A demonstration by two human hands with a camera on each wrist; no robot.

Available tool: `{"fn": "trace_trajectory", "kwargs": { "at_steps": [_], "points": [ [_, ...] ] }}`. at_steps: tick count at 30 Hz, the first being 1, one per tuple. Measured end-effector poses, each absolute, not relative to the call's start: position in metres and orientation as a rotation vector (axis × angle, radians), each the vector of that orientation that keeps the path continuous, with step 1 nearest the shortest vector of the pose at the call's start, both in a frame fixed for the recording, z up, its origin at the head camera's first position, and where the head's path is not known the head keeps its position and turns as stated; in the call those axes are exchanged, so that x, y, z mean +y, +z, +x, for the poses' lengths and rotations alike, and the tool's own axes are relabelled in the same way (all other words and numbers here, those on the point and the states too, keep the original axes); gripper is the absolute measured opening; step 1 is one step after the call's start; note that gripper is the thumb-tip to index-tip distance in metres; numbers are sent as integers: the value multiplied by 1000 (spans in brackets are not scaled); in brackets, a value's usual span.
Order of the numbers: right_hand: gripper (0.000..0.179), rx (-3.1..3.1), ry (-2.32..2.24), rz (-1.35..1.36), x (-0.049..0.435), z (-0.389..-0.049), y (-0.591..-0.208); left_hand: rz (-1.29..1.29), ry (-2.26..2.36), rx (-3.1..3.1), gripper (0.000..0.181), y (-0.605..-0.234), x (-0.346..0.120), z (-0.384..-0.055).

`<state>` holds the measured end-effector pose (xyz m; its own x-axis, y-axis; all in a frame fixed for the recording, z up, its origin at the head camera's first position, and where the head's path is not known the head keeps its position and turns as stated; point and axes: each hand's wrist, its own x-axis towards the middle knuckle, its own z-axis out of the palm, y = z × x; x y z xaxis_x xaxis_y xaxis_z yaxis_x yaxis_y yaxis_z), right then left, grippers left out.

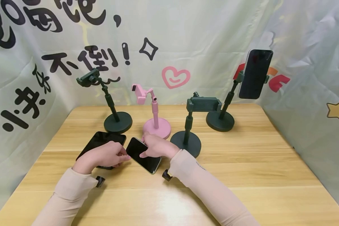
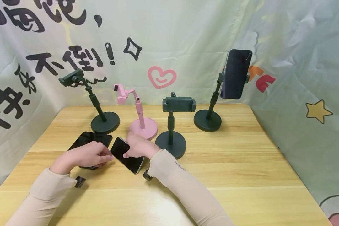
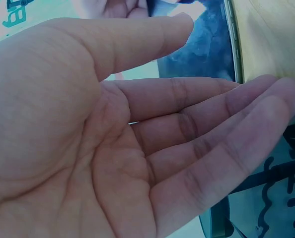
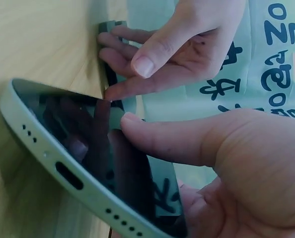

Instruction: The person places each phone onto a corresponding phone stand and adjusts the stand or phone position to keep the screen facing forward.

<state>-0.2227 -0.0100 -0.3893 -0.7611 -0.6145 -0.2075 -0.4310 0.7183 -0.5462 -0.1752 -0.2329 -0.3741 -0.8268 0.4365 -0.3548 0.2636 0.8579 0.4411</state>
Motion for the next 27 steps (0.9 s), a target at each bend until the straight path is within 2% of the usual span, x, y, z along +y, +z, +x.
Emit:
{"fn": "trace_trajectory", "kwargs": {
  "at_steps": [10,17,27],
  "points": [
    [63,2513,-719,-782,-11,-223,-390,524,516,2582,27,-375,-232,-176],
    [29,2495,-663,-830,-10,-225,-388,534,515,2585,27,-373,-232,-175],
    [28,2484,-660,-889,-7,-226,-385,552,520,2577,26,-372,-232,-176]
  ]
}}
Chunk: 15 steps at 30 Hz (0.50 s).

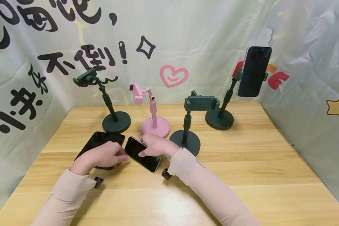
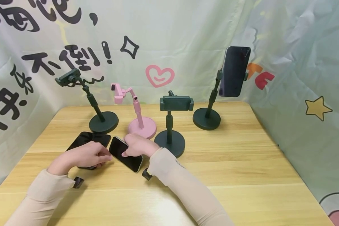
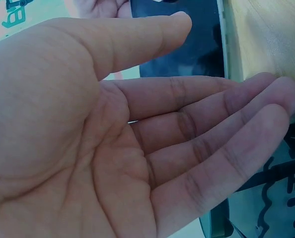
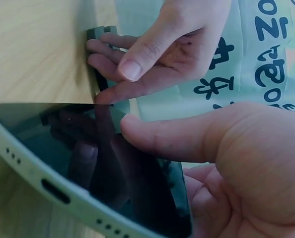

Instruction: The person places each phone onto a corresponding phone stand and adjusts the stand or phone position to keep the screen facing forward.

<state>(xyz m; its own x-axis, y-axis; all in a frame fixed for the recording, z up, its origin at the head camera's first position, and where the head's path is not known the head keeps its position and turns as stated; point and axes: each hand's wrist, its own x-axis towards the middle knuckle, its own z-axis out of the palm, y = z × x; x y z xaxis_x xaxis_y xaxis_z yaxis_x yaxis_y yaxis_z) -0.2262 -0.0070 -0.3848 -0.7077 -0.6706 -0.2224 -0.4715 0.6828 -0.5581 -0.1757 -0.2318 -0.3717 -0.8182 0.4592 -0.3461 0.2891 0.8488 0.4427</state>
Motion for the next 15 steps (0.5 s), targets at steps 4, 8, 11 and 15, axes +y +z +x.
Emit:
{"fn": "trace_trajectory", "kwargs": {
  "at_steps": [4,8,11,15],
  "points": [
    [29,2488,-689,-920,-6,-227,-382,546,524,2572,23,-372,-232,-176],
    [24,2468,-740,-942,-5,-228,-380,540,524,2567,22,-372,-233,-175],
    [19,2450,-788,-940,-4,-228,-377,559,520,2565,26,-372,-233,-176],
    [17,2469,-823,-944,-1,-230,-373,616,507,2572,31,-372,-233,-177]
  ]
}}
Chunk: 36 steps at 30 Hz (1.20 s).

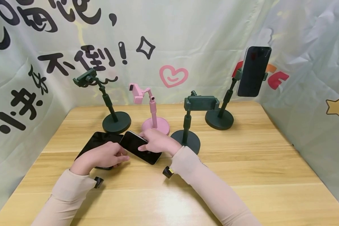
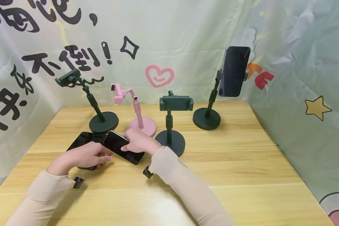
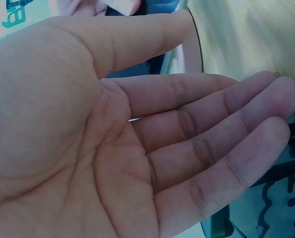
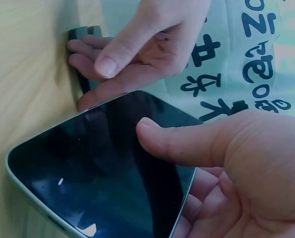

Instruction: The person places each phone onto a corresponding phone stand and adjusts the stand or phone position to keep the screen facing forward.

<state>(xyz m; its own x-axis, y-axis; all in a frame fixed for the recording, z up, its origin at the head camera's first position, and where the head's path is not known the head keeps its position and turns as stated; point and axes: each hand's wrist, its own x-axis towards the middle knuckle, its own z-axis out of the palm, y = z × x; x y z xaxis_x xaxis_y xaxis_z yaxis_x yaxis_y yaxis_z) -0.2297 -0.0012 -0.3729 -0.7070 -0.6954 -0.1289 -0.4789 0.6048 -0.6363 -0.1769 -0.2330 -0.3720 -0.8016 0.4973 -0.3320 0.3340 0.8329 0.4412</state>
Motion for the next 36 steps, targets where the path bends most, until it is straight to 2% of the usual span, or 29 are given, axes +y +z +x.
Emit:
{"fn": "trace_trajectory", "kwargs": {
  "at_steps": [4,11,20,29,36],
  "points": [
    [18,2486,-873,-966,2,-229,-367,616,498,2578,22,-372,-233,-177],
    [16,2474,-936,-1035,8,-226,-352,598,507,2581,48,-371,-233,-174],
    [13,2446,-1046,-1133,14,-219,-336,617,520,2581,52,-373,-232,-174],
    [23,2477,-1126,-1079,24,-201,-309,659,558,2650,45,-376,-233,-178],
    [24,2278,-1354,-1098,29,-189,-297,688,614,2720,26,-376,-231,-179]
  ]
}}
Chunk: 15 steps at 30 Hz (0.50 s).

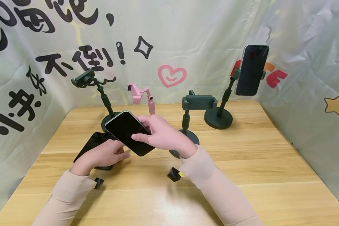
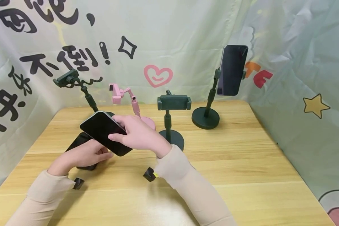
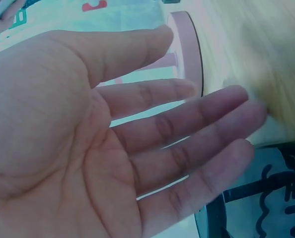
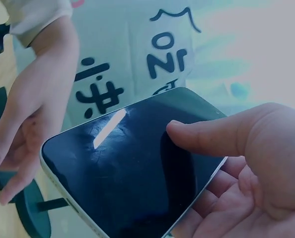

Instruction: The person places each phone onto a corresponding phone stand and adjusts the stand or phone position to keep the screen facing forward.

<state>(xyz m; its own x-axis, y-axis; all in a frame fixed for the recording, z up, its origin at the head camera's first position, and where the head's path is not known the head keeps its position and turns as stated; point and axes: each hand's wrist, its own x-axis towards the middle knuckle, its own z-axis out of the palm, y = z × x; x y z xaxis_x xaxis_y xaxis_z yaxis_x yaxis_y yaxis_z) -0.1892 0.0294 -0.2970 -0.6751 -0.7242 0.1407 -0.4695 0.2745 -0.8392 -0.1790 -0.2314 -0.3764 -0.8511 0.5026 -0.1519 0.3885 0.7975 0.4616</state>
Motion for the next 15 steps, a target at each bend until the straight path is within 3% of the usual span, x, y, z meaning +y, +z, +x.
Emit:
{"fn": "trace_trajectory", "kwargs": {
  "at_steps": [9,15],
  "points": [
    [25,2196,-1509,-1155,40,-173,-281,843,831,2878,24,-377,-229,-182],
    [38,2196,-1627,-1134,50,-160,-268,808,970,2995,31,-372,-225,-182]
  ]
}}
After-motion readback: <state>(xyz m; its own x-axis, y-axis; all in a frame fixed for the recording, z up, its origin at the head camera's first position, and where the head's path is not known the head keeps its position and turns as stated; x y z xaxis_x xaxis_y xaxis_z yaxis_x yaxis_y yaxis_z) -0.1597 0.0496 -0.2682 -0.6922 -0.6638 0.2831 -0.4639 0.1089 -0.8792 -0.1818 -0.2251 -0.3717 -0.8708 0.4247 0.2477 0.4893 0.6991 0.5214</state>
